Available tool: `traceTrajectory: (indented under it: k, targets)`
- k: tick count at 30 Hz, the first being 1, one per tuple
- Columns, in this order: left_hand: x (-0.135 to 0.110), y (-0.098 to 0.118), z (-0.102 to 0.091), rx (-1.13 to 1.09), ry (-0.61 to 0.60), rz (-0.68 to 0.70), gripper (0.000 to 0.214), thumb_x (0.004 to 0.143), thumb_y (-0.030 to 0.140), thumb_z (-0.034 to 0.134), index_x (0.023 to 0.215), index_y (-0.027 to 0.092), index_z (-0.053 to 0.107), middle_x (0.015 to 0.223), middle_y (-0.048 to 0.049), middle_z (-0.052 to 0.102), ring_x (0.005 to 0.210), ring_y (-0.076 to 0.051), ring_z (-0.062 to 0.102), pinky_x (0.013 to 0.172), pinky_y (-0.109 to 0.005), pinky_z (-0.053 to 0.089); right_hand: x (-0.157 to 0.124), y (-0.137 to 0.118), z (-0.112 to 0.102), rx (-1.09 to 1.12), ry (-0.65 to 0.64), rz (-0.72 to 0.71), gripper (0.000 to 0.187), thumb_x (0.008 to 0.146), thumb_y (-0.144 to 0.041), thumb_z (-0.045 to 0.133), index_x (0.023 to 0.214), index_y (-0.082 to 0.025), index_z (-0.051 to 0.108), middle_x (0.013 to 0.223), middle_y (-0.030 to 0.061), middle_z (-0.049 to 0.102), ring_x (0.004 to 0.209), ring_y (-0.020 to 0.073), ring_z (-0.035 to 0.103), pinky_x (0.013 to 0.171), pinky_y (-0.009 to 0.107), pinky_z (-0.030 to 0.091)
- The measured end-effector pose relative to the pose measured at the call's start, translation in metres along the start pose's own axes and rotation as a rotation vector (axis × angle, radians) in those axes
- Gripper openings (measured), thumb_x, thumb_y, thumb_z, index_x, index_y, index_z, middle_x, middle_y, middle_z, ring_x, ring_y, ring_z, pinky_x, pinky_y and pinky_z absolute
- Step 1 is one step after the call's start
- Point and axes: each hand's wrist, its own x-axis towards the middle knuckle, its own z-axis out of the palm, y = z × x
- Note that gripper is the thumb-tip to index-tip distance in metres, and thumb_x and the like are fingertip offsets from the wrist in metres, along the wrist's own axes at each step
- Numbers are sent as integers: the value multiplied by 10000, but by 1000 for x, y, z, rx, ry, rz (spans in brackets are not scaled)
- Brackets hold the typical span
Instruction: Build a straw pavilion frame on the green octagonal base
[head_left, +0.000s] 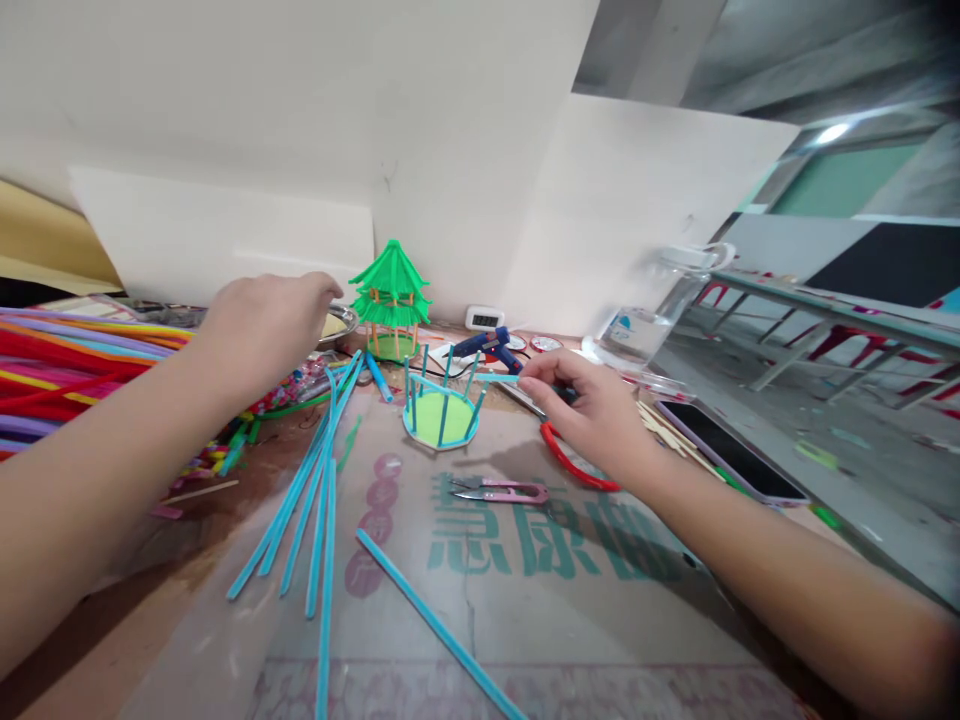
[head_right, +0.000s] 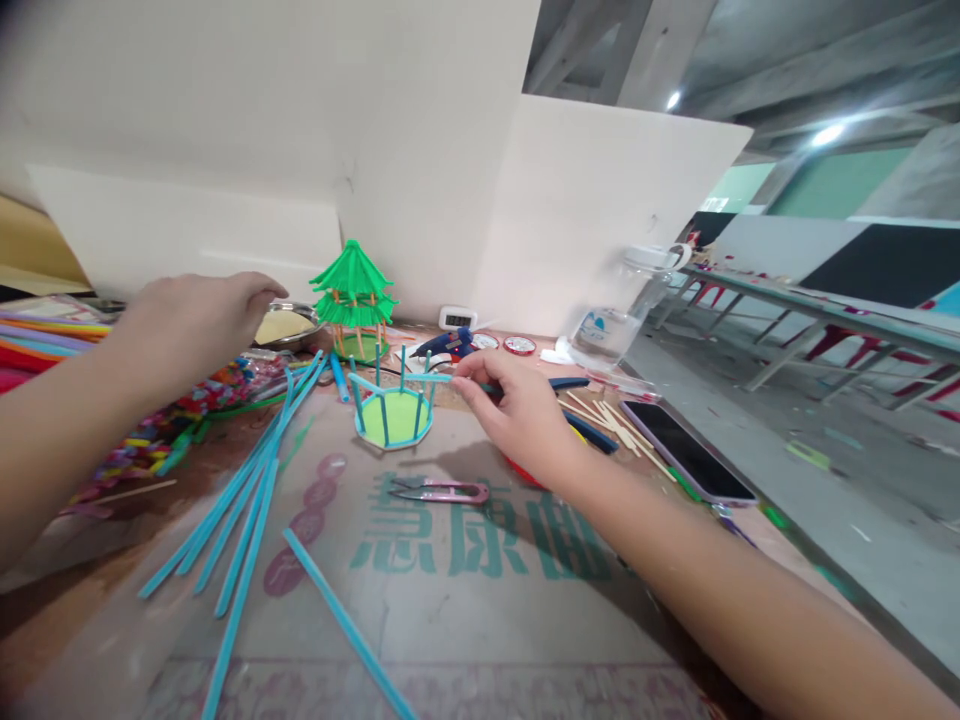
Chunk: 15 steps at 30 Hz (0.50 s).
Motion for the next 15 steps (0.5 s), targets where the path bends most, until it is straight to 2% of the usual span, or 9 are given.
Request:
traceTrajectory:
  k: [2, 3, 5, 8, 10, 13, 15]
  targets:
    - [1, 12, 1, -89, 37, 11, 431, 1002, 286, 333, 1309, 191, 621, 1013, -111, 749, 855, -265, 676, 676, -330, 408, -1, 0, 0, -30, -17, -32, 83, 932, -247, 607, 879, -191, 636, 729, 1, 651, 649, 137, 567, 608, 260, 409]
    - [0, 19, 1, -166, 62, 66, 399, 979, 298, 403, 1277, 189, 645, 1025, -105, 749, 882, -264, 679, 690, -328, 419, -1, 0, 0, -43, -25, -46, 83, 935, -243, 605, 877, -193, 636, 745, 6, 664, 662, 139, 578, 619, 262, 417]
    - [-4, 31, -2, -262, 69, 180, 328, 961, 331, 476, 1122, 204, 732, 957, -78, 755, 878, -257, 676, 690, -318, 420, 0, 0, 1, -66, -33, -66, 79, 941, -241, 605, 884, -196, 635, 756, 8, 677, 675, 142, 591, 634, 263, 427]
    - [-13, 47, -8, -384, 116, 218, 317, 958, 406, 532, 855, 210, 758, 755, -37, 723, 731, -221, 643, 617, -299, 375, 5, -2, 3, -76, -25, -106, 49, 945, -222, 605, 932, -198, 646, 797, 12, 701, 698, 145, 610, 651, 264, 438]
    - [-18, 55, -10, -489, 167, 272, 323, 980, 405, 524, 867, 209, 754, 792, -28, 738, 765, -210, 648, 660, -301, 405, 11, -5, 5, -65, -29, -133, 51, 941, -204, 609, 960, -198, 657, 829, 15, 715, 714, 146, 621, 653, 261, 442]
    - [-21, 62, -5, -596, 288, 396, 272, 1002, 339, 519, 1011, 211, 759, 932, -41, 761, 881, -206, 656, 765, -314, 453, 19, -12, 7, -41, -40, -150, 59, 935, -187, 613, 961, -188, 666, 796, 5, 702, 684, 135, 611, 621, 250, 434]
    - [-21, 66, 1, -632, 308, 446, 238, 1000, 313, 541, 1029, 214, 756, 968, -45, 758, 922, -206, 648, 799, -321, 459, 20, -17, 8, -39, -32, -170, 50, 934, -177, 614, 945, -184, 663, 762, -5, 688, 648, 125, 593, 598, 244, 423]
